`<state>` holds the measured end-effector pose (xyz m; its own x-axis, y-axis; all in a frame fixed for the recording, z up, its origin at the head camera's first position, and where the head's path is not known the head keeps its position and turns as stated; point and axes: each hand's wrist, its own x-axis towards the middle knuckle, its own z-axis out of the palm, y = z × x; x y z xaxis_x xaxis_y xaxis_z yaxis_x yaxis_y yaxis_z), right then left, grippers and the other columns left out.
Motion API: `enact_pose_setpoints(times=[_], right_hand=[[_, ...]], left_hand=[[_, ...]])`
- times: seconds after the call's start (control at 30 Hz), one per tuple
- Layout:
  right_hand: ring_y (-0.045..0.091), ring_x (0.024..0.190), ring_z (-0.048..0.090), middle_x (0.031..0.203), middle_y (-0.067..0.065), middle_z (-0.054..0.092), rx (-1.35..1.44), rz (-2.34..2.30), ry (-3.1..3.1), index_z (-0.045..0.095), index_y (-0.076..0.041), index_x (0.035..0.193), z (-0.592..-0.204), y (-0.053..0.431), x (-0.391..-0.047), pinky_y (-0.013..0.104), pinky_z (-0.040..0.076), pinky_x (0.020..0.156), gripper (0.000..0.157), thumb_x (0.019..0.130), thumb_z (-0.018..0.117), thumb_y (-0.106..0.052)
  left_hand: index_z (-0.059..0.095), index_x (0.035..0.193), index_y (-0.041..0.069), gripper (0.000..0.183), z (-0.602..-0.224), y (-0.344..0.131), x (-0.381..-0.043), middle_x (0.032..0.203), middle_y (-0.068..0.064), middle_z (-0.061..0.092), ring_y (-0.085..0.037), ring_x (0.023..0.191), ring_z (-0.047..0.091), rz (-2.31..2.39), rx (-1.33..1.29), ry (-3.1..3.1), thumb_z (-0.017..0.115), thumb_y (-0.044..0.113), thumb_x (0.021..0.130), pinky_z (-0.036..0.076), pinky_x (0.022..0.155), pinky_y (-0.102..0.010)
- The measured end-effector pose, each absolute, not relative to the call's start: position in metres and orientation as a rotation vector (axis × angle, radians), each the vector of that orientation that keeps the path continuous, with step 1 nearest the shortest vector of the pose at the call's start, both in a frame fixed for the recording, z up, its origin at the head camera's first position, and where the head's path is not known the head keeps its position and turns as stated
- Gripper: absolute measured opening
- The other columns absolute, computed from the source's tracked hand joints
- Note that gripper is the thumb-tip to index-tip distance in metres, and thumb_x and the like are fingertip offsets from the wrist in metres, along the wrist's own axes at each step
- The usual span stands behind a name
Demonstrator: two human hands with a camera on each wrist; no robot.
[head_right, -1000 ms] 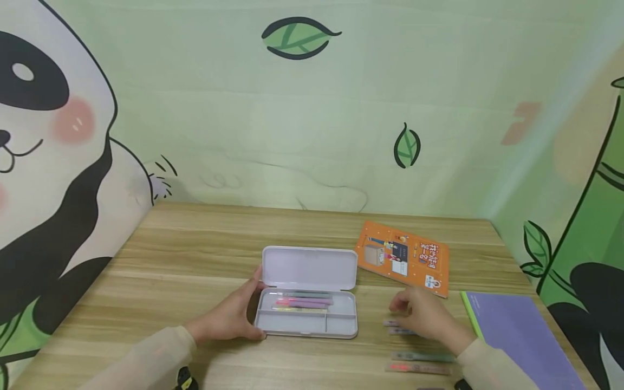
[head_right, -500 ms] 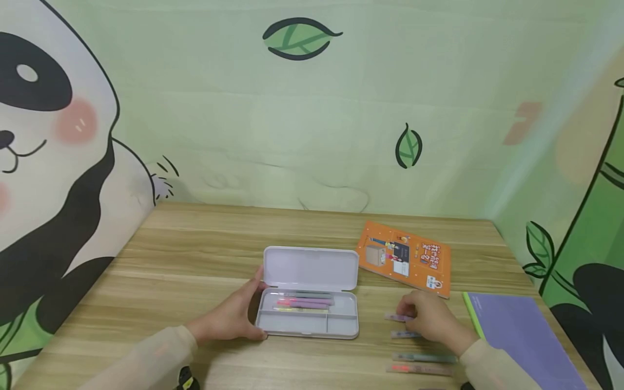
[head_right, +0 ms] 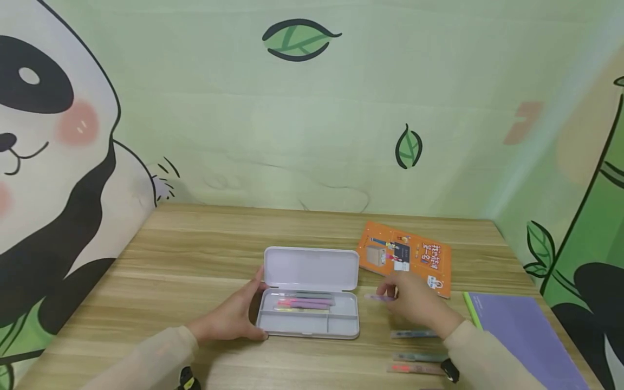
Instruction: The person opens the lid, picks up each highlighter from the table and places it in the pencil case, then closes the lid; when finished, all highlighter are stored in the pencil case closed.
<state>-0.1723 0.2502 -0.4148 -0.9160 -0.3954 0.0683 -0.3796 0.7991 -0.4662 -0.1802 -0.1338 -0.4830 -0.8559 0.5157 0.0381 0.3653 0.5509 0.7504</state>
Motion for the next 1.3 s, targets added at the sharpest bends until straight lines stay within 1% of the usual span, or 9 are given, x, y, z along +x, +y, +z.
enact_pose_setpoints(times=[0.27,0.47,0.67,0.83,1.03,1.3], right_hand=[[0.01,0.064,0.049,0.071,-0.006,0.056,-0.848,-0.805,2.93,0.071,-0.013,0.081,-0.402,0.221,-0.18,0.02,0.042,0.056,0.017,0.073,0.072,0.002],[0.01,0.066,0.049,0.073,-0.005,0.058,-0.895,-0.857,2.879,0.071,-0.011,0.084,-0.402,0.196,-0.186,0.02,0.043,0.057,0.017,0.074,0.072,0.002],[0.012,0.068,0.052,0.075,-0.004,0.06,-0.941,-0.859,2.846,0.072,-0.009,0.087,-0.403,0.168,-0.19,0.019,0.045,0.059,0.016,0.075,0.071,0.001],[0.013,0.068,0.054,0.074,-0.001,0.062,-1.026,-0.878,2.824,0.073,-0.006,0.087,-0.408,0.147,-0.193,0.018,0.044,0.059,0.015,0.075,0.07,0.003],[0.011,0.066,0.053,0.071,-0.001,0.06,-1.048,-0.838,2.834,0.073,-0.007,0.084,-0.419,0.123,-0.197,0.018,0.043,0.06,0.011,0.076,0.072,0.0],[0.013,0.069,0.051,0.072,0.003,0.06,-1.057,-0.823,2.831,0.074,-0.005,0.085,-0.432,0.104,-0.199,0.02,0.041,0.062,0.015,0.071,0.073,0.001]], left_hand=[[-0.002,0.154,-0.001,0.136,-0.482,-0.132,-0.181,0.13,-0.012,0.051,-0.022,0.121,0.046,1.199,0.735,2.593,0.091,0.012,0.055,0.028,0.113,-0.048],[-0.003,0.154,-0.001,0.136,-0.482,-0.132,-0.18,0.13,-0.012,0.051,-0.022,0.121,0.046,1.208,0.732,2.582,0.091,0.011,0.056,0.028,0.113,-0.048],[-0.003,0.154,-0.001,0.136,-0.484,-0.133,-0.181,0.13,-0.011,0.051,-0.022,0.122,0.045,1.215,0.729,2.578,0.091,0.011,0.055,0.027,0.114,-0.048],[-0.004,0.153,-0.001,0.137,-0.485,-0.133,-0.181,0.13,-0.011,0.051,-0.022,0.121,0.046,1.229,0.74,2.574,0.091,0.01,0.055,0.027,0.114,-0.048],[-0.004,0.153,-0.002,0.137,-0.484,-0.133,-0.181,0.13,-0.011,0.051,-0.021,0.121,0.046,1.231,0.742,2.573,0.09,0.01,0.055,0.028,0.113,-0.048],[-0.003,0.153,-0.003,0.137,-0.485,-0.134,-0.181,0.129,-0.011,0.052,-0.022,0.121,0.047,1.241,0.777,2.58,0.091,0.011,0.055,0.029,0.112,-0.049]])
